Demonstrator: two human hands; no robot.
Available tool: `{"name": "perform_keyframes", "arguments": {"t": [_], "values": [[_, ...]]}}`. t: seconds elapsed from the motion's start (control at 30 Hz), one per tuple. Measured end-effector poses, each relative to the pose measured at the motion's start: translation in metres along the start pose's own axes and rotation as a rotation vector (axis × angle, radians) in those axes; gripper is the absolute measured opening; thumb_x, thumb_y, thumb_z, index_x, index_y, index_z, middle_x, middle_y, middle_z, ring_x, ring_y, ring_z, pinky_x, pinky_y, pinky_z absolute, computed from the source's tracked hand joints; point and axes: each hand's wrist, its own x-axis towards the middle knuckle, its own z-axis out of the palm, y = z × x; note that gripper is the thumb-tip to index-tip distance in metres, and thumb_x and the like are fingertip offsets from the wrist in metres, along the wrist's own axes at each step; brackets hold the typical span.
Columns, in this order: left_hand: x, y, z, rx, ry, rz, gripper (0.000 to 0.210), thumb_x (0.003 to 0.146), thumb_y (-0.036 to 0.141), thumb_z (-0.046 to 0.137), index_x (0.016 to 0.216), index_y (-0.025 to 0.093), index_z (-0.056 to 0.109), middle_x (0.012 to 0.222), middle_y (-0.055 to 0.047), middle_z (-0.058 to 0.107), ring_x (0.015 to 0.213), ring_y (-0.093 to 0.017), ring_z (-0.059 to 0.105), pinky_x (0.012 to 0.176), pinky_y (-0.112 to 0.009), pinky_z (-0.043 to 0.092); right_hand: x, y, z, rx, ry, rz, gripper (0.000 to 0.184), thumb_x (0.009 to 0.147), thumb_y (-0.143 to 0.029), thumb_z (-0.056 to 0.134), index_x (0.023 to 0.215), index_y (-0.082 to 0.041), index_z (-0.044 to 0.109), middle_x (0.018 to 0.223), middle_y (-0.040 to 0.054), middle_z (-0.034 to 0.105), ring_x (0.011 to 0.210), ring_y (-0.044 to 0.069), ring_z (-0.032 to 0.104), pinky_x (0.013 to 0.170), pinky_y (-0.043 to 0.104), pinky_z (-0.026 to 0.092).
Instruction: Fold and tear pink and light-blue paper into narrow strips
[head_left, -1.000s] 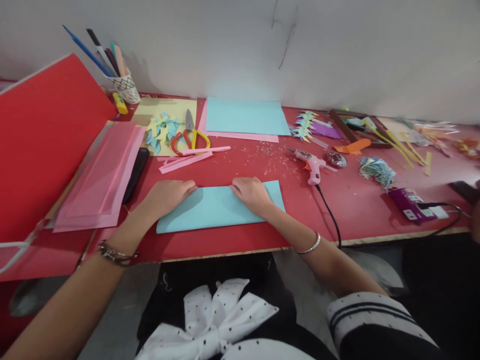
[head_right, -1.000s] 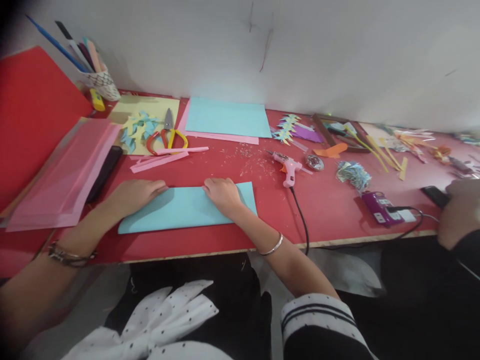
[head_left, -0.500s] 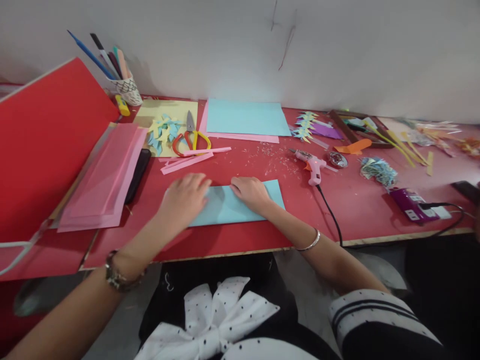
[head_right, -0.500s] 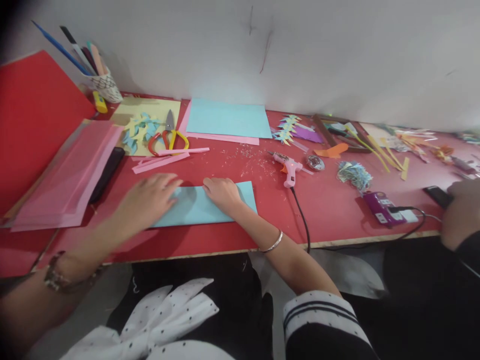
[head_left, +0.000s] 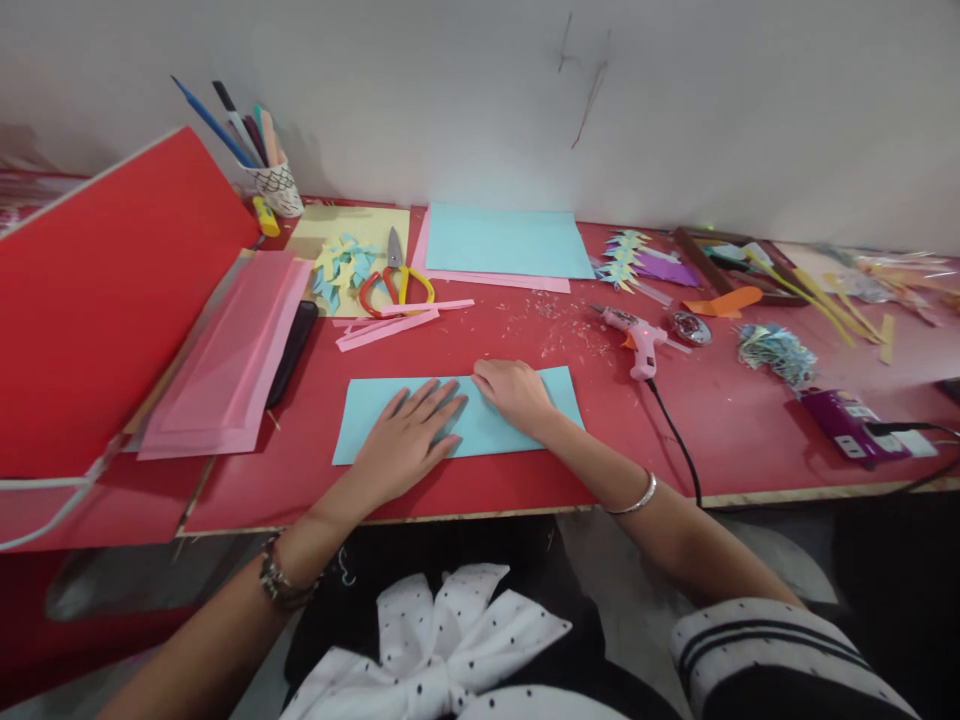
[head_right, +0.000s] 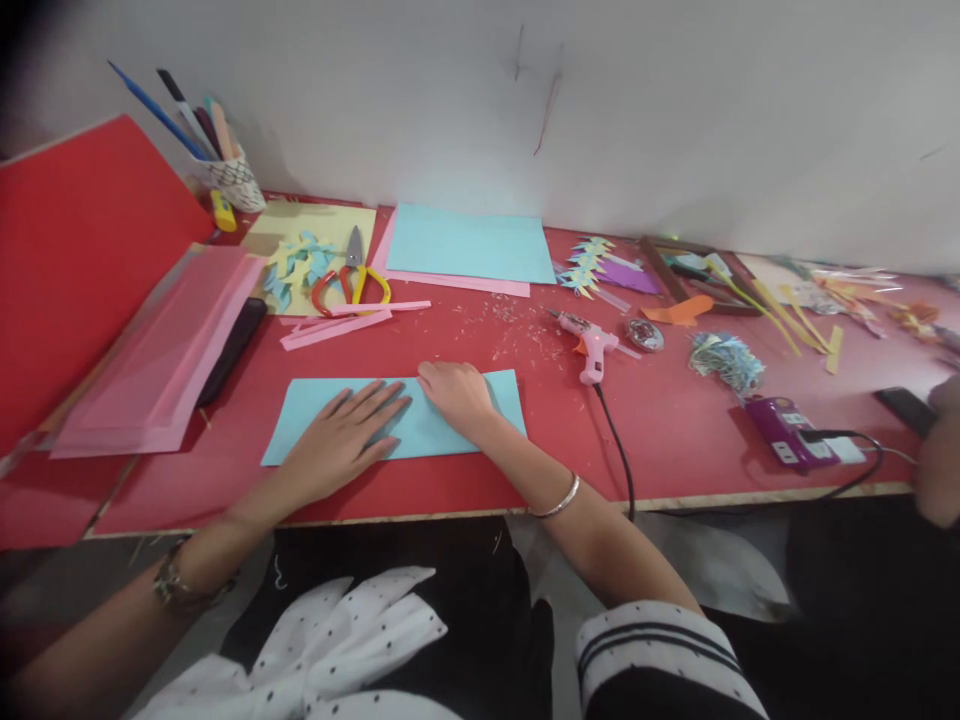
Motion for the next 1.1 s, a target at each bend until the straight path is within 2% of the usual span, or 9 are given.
{"name": "perform_keyframes", "arguments": {"t": [0.2, 0.47, 0.7, 0.8, 0.9, 0.97, 1.03, 1.1], "values": [[-0.025, -0.03, -0.003, 0.032, -0.003, -0.034, 0.059, 0.086, 0.054, 0.012, 0.133, 0.023, 0.03, 0.14, -0.001, 0.029, 0.129, -0.02, 0.025, 0.104, -0.04, 0.023, 0.0, 0.0, -0.001, 0.009, -0.022, 0.019, 0.026, 0.088, -0.025, 0.034, 0.081, -0.016, 0.057, 0.078, 0.004, 0.062, 0.067, 0.013, 0.05, 0.055, 0.025, 0.02], [-0.051, -0.054, -0.004, 0.025, -0.047, -0.145, 0.067, 0.083, 0.059, 0.006, 0.133, 0.022, 0.031, 0.14, -0.003, 0.031, 0.129, -0.02, 0.027, 0.102, -0.04, 0.026, -0.001, -0.001, -0.003, 0.02, -0.027, 0.047, 0.025, 0.088, -0.023, 0.034, 0.078, -0.016, 0.056, 0.076, 0.0035, 0.06, 0.064, 0.012, 0.048, 0.053, 0.024, 0.018], [-0.069, -0.072, 0.0, 0.012, -0.056, -0.189, 0.055, 0.087, 0.05, 0.012, 0.131, 0.026, 0.033, 0.138, -0.001, 0.033, 0.126, -0.019, 0.031, 0.101, -0.041, 0.029, -0.002, 0.001, -0.003, 0.03, -0.02, 0.022, 0.022, 0.087, -0.024, 0.036, 0.079, -0.016, 0.055, 0.079, 0.0035, 0.061, 0.067, 0.012, 0.049, 0.054, 0.024, 0.019], [-0.077, -0.076, 0.001, 0.065, -0.007, -0.162, 0.046, 0.089, 0.039, 0.016, 0.126, 0.032, 0.041, 0.135, 0.0, 0.039, 0.124, -0.021, 0.036, 0.1, -0.047, 0.028, -0.002, 0.002, -0.002, 0.043, -0.006, 0.014, 0.022, 0.087, -0.024, 0.036, 0.079, -0.016, 0.055, 0.079, 0.0034, 0.061, 0.067, 0.013, 0.05, 0.054, 0.024, 0.02], [-0.074, -0.073, -0.005, 0.106, 0.017, -0.064, 0.049, 0.088, 0.023, 0.013, 0.12, 0.031, 0.049, 0.129, -0.001, 0.047, 0.122, -0.021, 0.039, 0.1, -0.05, 0.027, -0.002, 0.002, -0.003, 0.054, 0.003, 0.009, 0.023, 0.087, -0.024, 0.036, 0.078, -0.016, 0.055, 0.078, 0.0033, 0.061, 0.067, 0.012, 0.05, 0.054, 0.023, 0.02], [-0.064, -0.064, -0.01, 0.094, -0.001, 0.006, 0.05, 0.087, 0.02, 0.013, 0.121, 0.024, 0.049, 0.129, -0.003, 0.047, 0.122, -0.019, 0.039, 0.099, -0.044, 0.031, -0.001, 0.001, -0.004, 0.046, 0.001, 0.005, 0.023, 0.088, -0.024, 0.036, 0.079, -0.016, 0.056, 0.078, 0.0036, 0.061, 0.067, 0.013, 0.05, 0.054, 0.024, 0.021], [-0.047, -0.051, -0.013, 0.079, -0.014, 0.027, 0.047, 0.088, 0.027, 0.017, 0.125, 0.018, 0.045, 0.132, -0.006, 0.044, 0.122, -0.018, 0.038, 0.099, -0.037, 0.034, 0.001, 0.0, -0.006, 0.028, -0.005, -0.002, 0.023, 0.088, -0.024, 0.036, 0.079, -0.016, 0.056, 0.079, 0.004, 0.062, 0.068, 0.013, 0.051, 0.055, 0.024, 0.022], [-0.029, -0.037, -0.014, 0.062, -0.015, 0.005, 0.046, 0.089, 0.032, 0.02, 0.128, 0.017, 0.04, 0.136, -0.006, 0.038, 0.124, -0.018, 0.035, 0.1, -0.037, 0.032, 0.004, 0.0, -0.007, 0.013, -0.005, -0.01, 0.022, 0.088, -0.024, 0.037, 0.081, -0.016, 0.057, 0.081, 0.0045, 0.063, 0.07, 0.013, 0.052, 0.057, 0.024, 0.024]]}}
